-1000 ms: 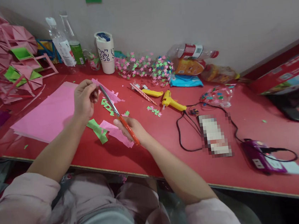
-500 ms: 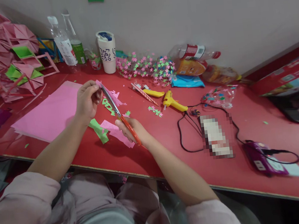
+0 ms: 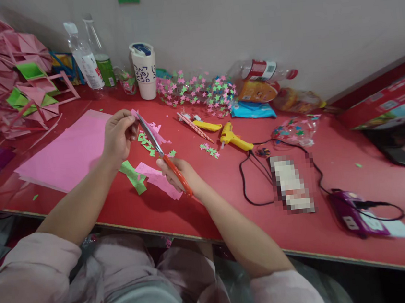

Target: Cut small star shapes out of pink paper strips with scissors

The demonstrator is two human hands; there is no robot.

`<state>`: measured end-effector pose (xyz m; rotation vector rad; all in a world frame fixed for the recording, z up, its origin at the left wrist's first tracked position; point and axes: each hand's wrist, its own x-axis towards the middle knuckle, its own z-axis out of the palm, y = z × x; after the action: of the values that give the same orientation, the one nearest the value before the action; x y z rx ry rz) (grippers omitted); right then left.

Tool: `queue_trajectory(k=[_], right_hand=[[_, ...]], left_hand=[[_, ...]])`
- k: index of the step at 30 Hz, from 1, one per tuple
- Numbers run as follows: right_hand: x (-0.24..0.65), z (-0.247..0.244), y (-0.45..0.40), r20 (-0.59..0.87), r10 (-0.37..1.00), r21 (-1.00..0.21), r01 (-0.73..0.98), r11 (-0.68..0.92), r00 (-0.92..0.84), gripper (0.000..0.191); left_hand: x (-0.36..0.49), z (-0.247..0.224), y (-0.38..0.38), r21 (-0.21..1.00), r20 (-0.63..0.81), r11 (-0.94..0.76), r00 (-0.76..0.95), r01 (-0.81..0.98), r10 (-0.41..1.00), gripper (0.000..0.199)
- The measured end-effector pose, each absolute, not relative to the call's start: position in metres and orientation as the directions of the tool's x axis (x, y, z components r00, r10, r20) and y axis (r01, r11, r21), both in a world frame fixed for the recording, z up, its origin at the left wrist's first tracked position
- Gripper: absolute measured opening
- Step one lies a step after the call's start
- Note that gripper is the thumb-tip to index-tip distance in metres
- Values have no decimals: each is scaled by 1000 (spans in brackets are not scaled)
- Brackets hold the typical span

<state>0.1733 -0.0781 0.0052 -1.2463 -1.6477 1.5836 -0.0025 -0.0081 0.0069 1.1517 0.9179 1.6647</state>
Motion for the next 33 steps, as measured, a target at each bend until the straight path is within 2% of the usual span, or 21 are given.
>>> queue_trajectory(k=[9, 15, 24, 33], right_hand=[[175, 7, -77, -223, 878, -963, 236, -131, -425, 45], [174, 3, -76, -203, 885, -971, 206, -125, -418, 46], [174, 5, -77, -192, 897, -958, 276, -83, -398, 45], [175, 4, -77, -169, 903, -949, 313, -41, -396, 47]], left_hand=[[-7, 9, -7, 921, 287, -319, -164, -223, 944, 14], [-1, 9, -10, 907, 263, -291, -132, -303, 956, 13], [-6, 8, -8, 925, 285, -318, -173, -207, 943, 16], [-6, 8, -7, 915, 296, -333, -180, -229, 938, 14]])
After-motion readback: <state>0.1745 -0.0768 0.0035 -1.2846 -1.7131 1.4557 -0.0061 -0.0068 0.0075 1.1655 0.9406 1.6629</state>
